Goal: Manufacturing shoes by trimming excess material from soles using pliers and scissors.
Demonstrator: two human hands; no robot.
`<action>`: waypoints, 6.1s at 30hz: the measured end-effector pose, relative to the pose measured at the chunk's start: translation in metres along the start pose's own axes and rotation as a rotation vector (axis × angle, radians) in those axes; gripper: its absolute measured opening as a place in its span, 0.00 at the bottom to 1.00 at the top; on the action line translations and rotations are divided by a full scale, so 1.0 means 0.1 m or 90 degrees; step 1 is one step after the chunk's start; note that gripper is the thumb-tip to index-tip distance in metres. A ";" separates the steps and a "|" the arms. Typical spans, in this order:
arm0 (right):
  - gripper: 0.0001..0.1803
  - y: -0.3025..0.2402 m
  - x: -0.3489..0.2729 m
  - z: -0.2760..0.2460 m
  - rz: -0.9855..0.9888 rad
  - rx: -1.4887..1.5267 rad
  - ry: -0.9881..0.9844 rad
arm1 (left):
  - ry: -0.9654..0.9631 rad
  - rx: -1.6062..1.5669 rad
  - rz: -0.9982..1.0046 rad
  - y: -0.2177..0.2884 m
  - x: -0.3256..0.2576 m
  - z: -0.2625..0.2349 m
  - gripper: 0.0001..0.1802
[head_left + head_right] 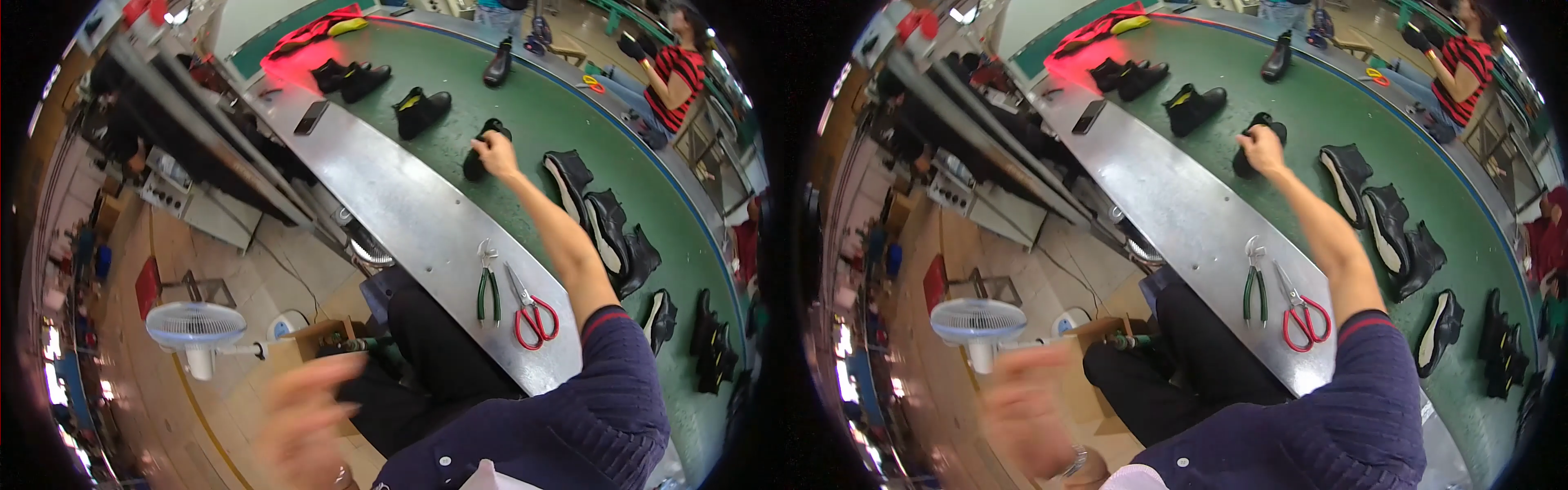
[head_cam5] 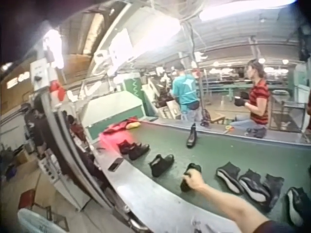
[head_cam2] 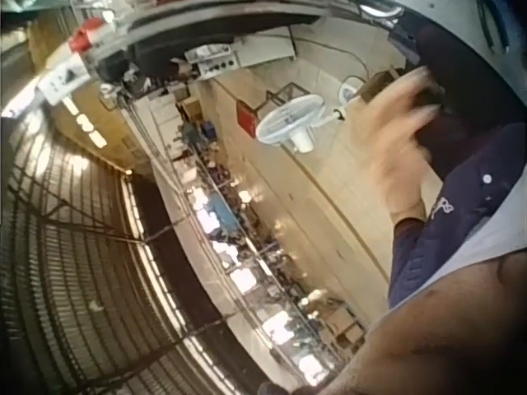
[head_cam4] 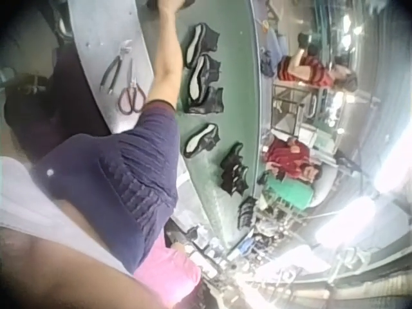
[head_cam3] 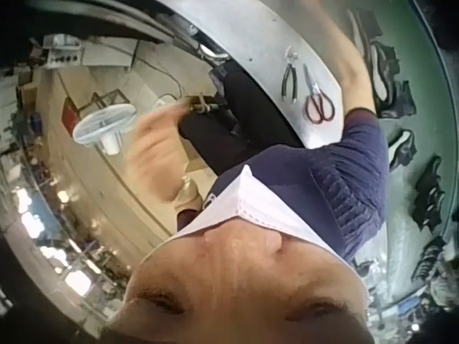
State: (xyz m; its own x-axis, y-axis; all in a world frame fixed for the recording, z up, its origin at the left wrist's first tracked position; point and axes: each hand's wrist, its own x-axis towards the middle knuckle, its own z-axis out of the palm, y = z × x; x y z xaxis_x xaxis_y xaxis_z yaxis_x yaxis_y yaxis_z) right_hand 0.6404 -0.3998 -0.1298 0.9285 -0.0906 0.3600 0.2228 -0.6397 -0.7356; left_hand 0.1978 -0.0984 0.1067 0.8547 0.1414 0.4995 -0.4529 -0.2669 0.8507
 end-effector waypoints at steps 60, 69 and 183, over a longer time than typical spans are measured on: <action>0.23 -2.15 -2.73 -0.47 0.396 0.351 -0.744 | 0.046 -0.241 -0.573 -1.96 -1.36 -0.41 0.48; 0.36 -2.95 -2.71 0.12 0.449 0.326 -1.016 | 0.234 -0.355 -0.472 -2.26 -0.83 -0.35 0.25; 0.37 -2.40 -3.45 -0.49 0.413 0.304 -1.003 | 0.479 0.284 -0.232 -1.94 -1.13 0.15 0.15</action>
State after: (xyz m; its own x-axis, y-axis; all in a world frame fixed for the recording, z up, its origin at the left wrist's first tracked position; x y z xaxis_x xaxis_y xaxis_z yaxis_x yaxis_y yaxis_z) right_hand 0.2515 -0.2524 -0.0489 0.2076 0.7214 -0.6607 -0.4707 -0.5184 -0.7139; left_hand 0.1931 -0.0769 -0.1169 0.4659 0.8238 0.3228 0.0805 -0.4028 0.9117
